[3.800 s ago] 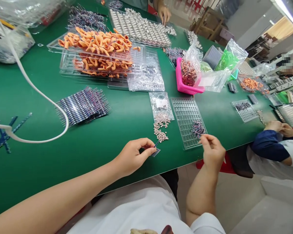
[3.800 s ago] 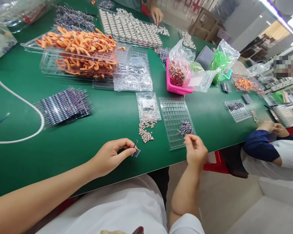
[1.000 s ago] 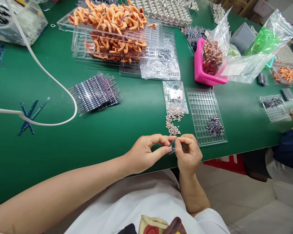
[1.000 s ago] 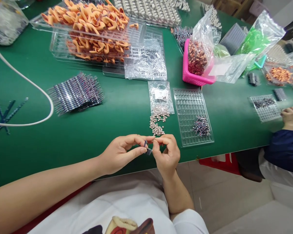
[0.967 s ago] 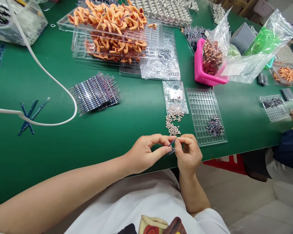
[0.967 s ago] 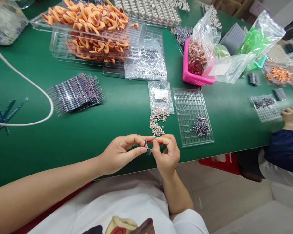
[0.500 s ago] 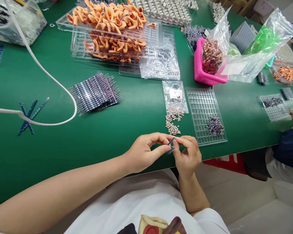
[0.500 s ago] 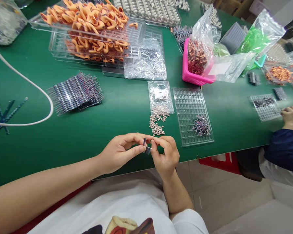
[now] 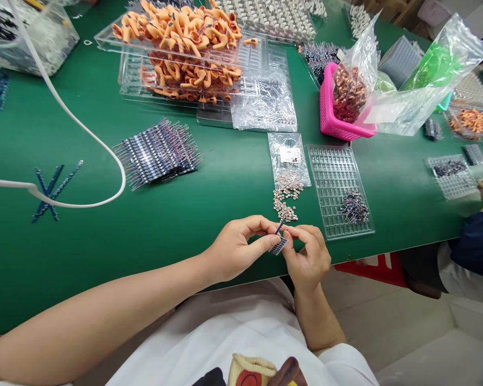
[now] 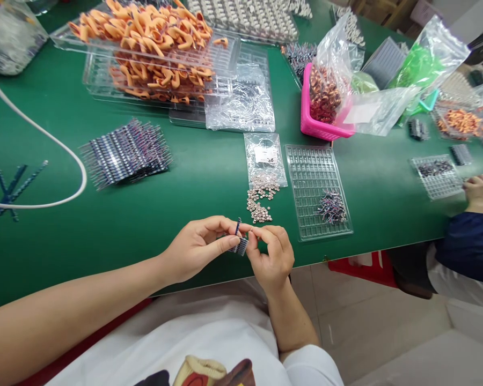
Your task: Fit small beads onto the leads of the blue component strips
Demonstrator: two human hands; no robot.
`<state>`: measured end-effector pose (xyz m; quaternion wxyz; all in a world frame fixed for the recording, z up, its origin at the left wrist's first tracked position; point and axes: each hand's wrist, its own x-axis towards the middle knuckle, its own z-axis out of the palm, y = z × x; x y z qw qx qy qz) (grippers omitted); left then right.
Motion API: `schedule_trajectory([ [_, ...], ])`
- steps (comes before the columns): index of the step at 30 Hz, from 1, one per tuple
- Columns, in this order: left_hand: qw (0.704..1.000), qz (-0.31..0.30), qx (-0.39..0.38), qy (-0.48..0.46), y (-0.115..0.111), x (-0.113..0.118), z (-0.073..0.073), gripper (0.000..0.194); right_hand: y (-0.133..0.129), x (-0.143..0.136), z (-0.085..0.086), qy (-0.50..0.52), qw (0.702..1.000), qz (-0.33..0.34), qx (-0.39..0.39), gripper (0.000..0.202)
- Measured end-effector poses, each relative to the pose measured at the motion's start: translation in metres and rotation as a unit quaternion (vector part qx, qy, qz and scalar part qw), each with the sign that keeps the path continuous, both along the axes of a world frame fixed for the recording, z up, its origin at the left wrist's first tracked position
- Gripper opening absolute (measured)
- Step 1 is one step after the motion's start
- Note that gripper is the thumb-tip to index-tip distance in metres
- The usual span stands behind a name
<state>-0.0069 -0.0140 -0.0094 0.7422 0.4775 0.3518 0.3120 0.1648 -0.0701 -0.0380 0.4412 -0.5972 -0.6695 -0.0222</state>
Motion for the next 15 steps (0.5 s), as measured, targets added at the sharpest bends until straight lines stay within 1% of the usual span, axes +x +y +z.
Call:
schedule_trajectory([
  [4, 0.999, 0.004, -0.049, -0.012, 0.0017, 0.0012, -0.0021, 0.017, -0.0004, 0.0003, -0.0004, 0.086, 0.995, 0.018, -0.037, 0.016],
  [8, 0.995, 0.008, -0.096, -0.023, 0.0044, 0.0025, -0.0026, 0.02, -0.0005, 0.0015, -0.0015, 0.204, 0.975, 0.03, -0.086, 0.005],
  [11, 0.995, 0.013, -0.102, -0.011, 0.0053, 0.0032, -0.0021, 0.021, -0.0014, 0.0034, -0.0018, 0.271, 0.954, 0.041, -0.124, 0.006],
  [15, 0.996, 0.016, -0.091, 0.011, 0.0049, 0.004, -0.0028, 0.02, -0.0028, 0.0048, -0.0023, 0.304, 0.941, 0.051, -0.139, 0.005],
])
